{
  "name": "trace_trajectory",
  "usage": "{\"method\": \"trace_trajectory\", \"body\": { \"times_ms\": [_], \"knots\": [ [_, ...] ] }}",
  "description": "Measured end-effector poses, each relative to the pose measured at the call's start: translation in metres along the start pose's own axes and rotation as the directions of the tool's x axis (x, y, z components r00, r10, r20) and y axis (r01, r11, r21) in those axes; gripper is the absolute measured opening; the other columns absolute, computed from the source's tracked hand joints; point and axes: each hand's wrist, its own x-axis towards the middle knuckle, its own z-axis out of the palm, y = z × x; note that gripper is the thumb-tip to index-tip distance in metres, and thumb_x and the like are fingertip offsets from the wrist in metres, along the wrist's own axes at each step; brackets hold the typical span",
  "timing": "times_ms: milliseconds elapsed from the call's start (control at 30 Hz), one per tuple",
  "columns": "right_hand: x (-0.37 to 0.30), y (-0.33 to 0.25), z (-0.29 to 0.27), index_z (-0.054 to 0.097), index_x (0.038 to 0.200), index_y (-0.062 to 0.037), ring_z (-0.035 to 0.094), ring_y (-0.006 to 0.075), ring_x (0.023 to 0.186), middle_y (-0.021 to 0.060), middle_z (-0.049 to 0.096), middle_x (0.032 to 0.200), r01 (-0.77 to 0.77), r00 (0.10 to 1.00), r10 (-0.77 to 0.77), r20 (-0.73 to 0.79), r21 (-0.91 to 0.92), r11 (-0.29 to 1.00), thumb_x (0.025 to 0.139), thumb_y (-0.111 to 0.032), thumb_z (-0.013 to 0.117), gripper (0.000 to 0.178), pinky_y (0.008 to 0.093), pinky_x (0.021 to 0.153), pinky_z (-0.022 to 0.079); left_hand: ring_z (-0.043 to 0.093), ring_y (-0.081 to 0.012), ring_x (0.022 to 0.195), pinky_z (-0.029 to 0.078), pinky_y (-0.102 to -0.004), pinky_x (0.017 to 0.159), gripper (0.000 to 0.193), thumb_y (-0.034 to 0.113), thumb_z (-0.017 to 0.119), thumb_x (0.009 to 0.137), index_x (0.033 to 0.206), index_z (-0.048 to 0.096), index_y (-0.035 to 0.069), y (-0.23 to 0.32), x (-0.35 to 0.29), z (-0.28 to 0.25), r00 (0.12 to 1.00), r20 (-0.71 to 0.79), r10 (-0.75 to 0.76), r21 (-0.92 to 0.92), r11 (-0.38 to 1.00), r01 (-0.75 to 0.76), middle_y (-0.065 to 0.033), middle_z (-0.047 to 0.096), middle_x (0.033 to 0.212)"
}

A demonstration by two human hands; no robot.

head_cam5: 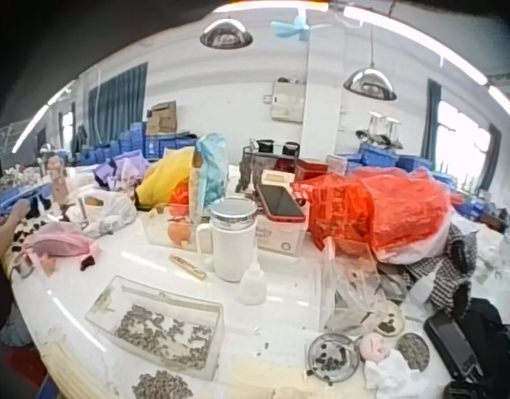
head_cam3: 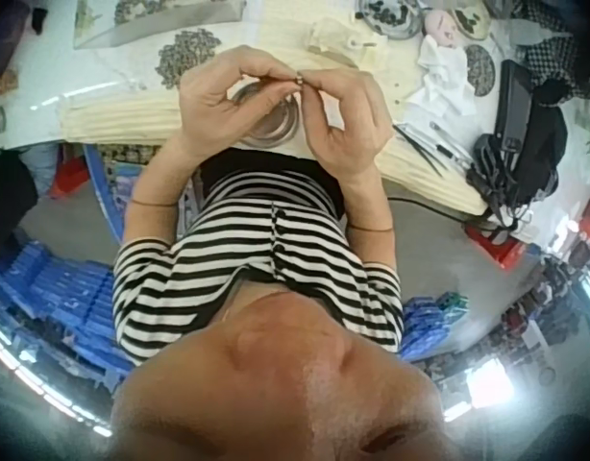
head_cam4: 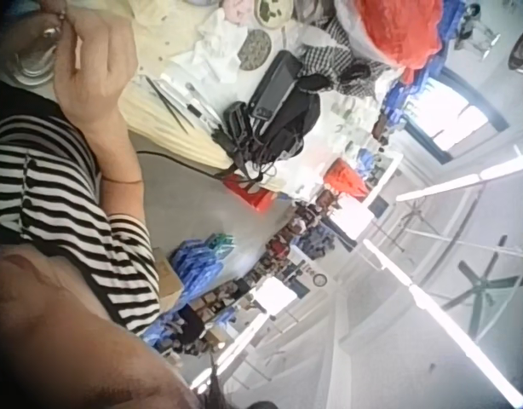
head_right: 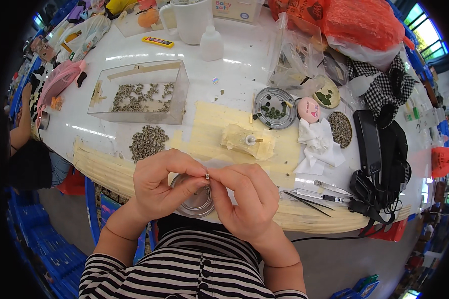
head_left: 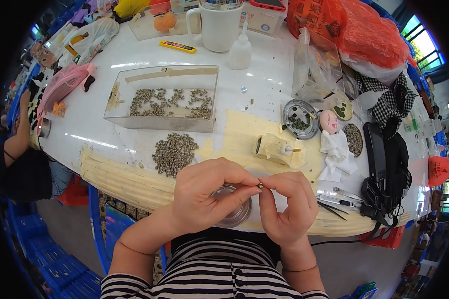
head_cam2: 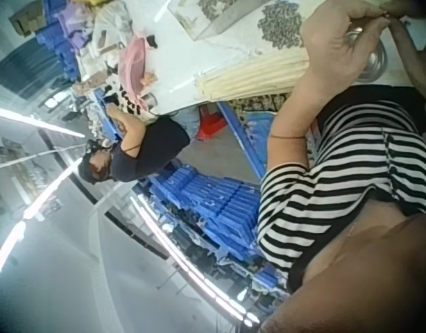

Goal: The person picks up a small metal component, places a tiny internal part into it by hand, and then pushes the assembled unit into a white plastic housing mounted on the workbench.

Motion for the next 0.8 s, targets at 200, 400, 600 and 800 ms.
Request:
{"method": "trace_trajectory", "body": {
  "times_ms": [200,400,600,800],
  "knots": [
    [-0.0002,0.0006,0.0007,0.070,0.098,-0.0022,0.065,0.0217,0.070,0.0093,0.068,0.083,0.013,1.000,-0.014,-0.017,-0.017,1.000,0.072,0.008,0.075,0.028,0.0293,0.058,0.052,0.069,-0.0162,0.071,0.054,-0.0263,0.063,0.014,0.000,0.077,0.078,0.090,0.070,0.000,0.0006,-0.0003,0.0019,0.999,-0.032,-0.044,-0.016,0.999,0.043,-0.0096,0.071,0.083],
    [-0.0018,0.0003,-0.0005,0.073,0.104,-0.0014,0.067,0.0215,0.074,0.0108,0.071,0.089,0.003,1.000,-0.004,0.010,0.028,1.000,0.073,0.008,0.074,0.032,0.0279,0.062,0.054,0.068,-0.0114,0.073,0.054,-0.0244,0.067,0.012,0.001,0.077,0.081,0.092,0.071,-0.001,-0.0016,-0.0040,0.0008,0.967,-0.040,-0.253,-0.201,0.950,0.240,-0.0078,0.071,0.083],
    [-0.0005,-0.0032,-0.0068,0.073,0.112,-0.0018,0.067,0.0195,0.076,0.0111,0.070,0.092,-0.143,0.986,0.120,0.117,0.220,0.965,0.079,0.009,0.071,0.035,0.0269,0.065,0.054,0.068,-0.0135,0.073,0.053,-0.0251,0.066,0.011,0.004,0.077,0.083,0.092,0.072,0.000,-0.0015,-0.0032,-0.0008,0.989,-0.067,-0.132,-0.110,0.986,0.124,-0.0083,0.071,0.083],
    [-0.0007,-0.0033,-0.0072,0.073,0.114,-0.0026,0.066,0.0187,0.077,0.0107,0.069,0.093,-0.179,0.979,0.151,0.134,0.228,0.957,0.080,0.008,0.071,0.035,0.0263,0.066,0.054,0.068,-0.0149,0.072,0.053,-0.0249,0.065,0.010,0.002,0.076,0.082,0.091,0.071,-0.001,-0.0002,0.0018,-0.0005,0.998,-0.067,-0.017,0.043,0.999,0.020,-0.0095,0.070,0.081]
  ]
}}
